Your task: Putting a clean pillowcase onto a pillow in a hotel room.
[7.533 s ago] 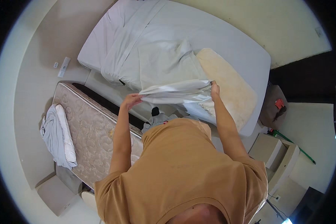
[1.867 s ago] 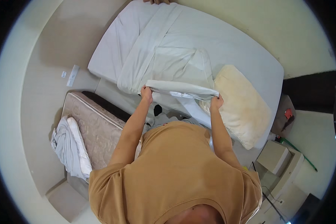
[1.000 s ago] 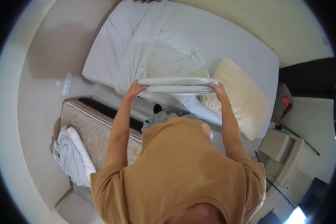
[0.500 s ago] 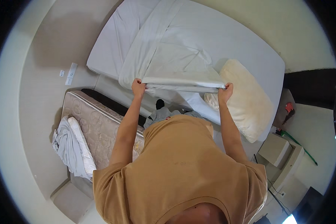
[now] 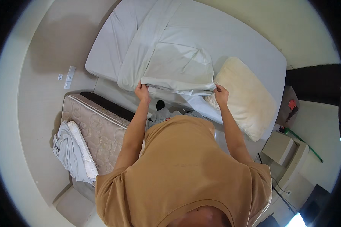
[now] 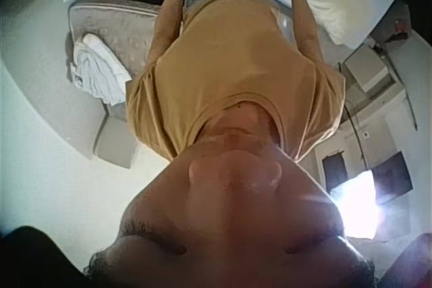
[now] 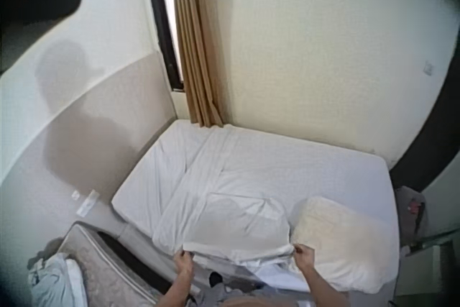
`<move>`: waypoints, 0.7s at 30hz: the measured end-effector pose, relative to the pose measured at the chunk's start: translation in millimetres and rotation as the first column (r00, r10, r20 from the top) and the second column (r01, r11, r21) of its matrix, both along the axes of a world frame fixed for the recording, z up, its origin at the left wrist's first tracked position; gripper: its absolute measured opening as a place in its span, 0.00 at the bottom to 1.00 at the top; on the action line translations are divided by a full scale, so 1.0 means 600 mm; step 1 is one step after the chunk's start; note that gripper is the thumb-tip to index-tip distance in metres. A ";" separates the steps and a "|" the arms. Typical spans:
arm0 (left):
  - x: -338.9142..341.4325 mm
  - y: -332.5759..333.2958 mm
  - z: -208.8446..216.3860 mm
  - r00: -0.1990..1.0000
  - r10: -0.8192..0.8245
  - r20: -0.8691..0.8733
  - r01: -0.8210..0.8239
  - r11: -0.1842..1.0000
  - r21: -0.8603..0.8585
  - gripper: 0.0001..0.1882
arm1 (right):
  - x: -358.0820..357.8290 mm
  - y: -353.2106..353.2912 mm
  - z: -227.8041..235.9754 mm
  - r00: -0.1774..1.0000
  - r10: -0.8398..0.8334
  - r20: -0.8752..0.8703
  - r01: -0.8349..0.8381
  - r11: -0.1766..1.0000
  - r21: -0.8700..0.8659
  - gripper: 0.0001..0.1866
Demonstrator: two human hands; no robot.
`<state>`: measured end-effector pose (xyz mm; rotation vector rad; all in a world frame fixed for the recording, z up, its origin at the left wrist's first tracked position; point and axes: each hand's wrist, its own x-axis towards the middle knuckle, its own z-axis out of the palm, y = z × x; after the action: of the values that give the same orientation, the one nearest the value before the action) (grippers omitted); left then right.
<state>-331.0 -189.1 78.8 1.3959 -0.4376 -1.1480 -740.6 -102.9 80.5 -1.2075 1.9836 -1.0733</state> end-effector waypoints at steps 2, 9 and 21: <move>-0.008 -0.002 0.005 0.998 0.053 -0.021 -0.053 0.998 -0.026 0.17 | 0.008 -0.003 -0.002 0.997 -0.064 -0.044 0.064 0.998 -0.003 0.13; -0.004 -0.033 0.027 0.920 -0.251 0.300 0.185 0.955 0.232 0.14 | -0.009 -0.042 -0.032 0.972 -0.178 0.152 0.174 0.984 0.042 0.15; 0.034 -0.098 0.148 0.764 -0.275 -0.583 0.482 0.845 0.233 0.27 | -0.047 -0.108 0.039 0.239 -0.313 0.919 -0.198 0.911 0.362 0.29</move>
<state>-310.7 -247.7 167.3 1.2501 -0.1018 -1.9830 -768.6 -167.8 104.0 -0.0173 1.0629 -0.9602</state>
